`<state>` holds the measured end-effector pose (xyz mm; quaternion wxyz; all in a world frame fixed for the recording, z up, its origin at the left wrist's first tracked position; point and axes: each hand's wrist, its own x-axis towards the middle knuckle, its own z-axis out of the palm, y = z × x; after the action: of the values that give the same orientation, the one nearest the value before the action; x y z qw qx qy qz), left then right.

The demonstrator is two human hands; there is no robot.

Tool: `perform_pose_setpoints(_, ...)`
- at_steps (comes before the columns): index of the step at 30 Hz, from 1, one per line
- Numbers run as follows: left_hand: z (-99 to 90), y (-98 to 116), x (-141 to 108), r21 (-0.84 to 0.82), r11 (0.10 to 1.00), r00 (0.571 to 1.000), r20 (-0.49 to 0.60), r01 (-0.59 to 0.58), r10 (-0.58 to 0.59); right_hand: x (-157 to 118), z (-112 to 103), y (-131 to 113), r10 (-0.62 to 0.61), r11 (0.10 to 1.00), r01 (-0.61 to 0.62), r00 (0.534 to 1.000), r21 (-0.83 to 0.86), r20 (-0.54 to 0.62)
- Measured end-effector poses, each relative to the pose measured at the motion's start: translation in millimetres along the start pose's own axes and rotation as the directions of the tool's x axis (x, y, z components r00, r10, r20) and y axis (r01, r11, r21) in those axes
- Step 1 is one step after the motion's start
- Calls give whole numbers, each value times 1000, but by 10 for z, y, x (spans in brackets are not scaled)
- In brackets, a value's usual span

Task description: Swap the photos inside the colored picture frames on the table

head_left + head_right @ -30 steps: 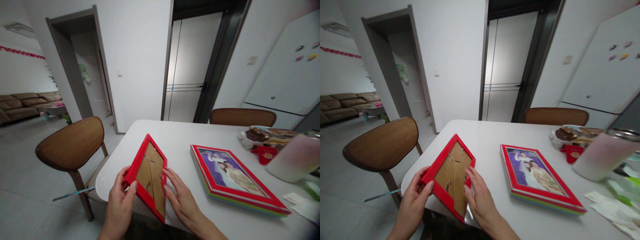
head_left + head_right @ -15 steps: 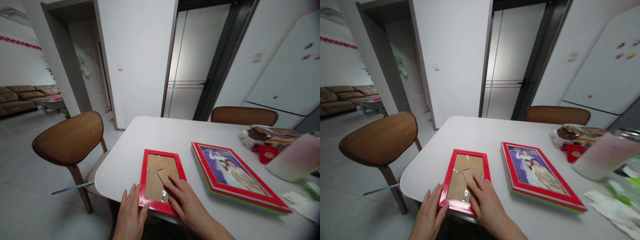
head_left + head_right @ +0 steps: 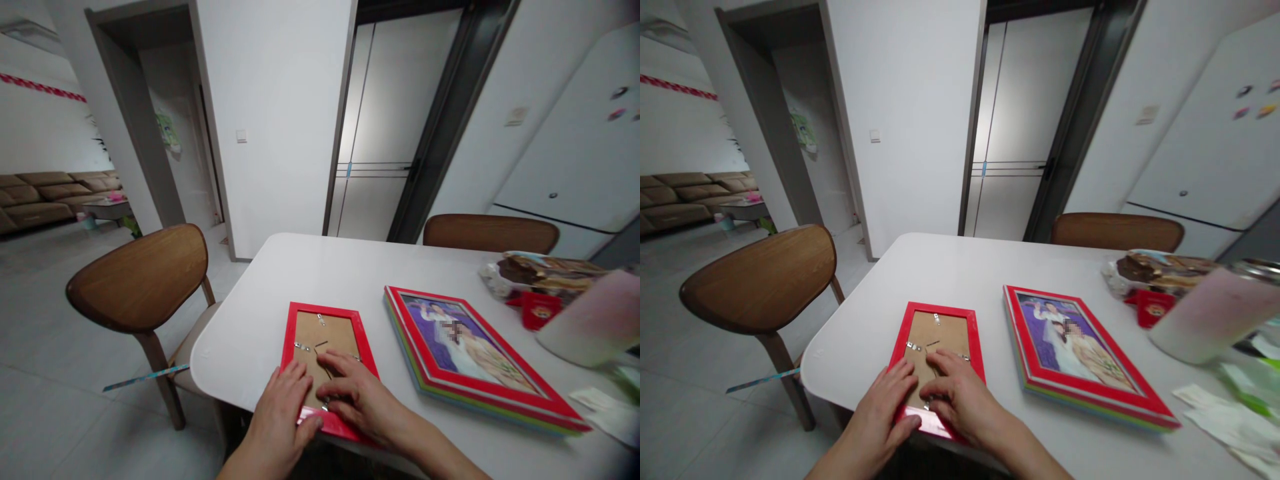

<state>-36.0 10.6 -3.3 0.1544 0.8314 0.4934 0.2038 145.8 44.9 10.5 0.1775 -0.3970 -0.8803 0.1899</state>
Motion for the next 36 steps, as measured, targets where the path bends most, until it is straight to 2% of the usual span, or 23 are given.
perform_pose_setpoints(4, -10, 7, 23, -37, 999, 999, 8, 32, -32, 40, 69, -3, 24, 1000, -25, 995, -10, -98)
perform_pose_setpoints(9, 31, -36, -13, -90, 996, 1000, 15, 25, -24, 135, 91, -6, 72, 997, -70, 987, 18, -145)
perform_pose_setpoints(16, 44, -28, 13, -80, 996, 999, 27, 29, -27, 617, 197, -18, 214, 952, -248, 958, -178, -189)
perform_pose_setpoints(21, 17, -10, 25, -53, 998, 997, 63, 47, -43, 807, 287, 21, 286, 921, -336, 927, -199, -242)
perform_pose_setpoints(25, 11, -6, 20, -41, 997, 995, 71, 69, -66, 698, 202, 111, 265, 931, -309, 938, -194, -223)
perform_pose_setpoints(31, 25, -13, 9, -58, 996, 997, 53, 62, -59, 255, -147, 389, 270, 928, -296, 953, -224, -141)
perform_pose_setpoints(36, 43, -35, -1, -62, 997, 999, 20, 50, -49, 146, -163, 474, 295, 911, -330, 941, -247, -167)
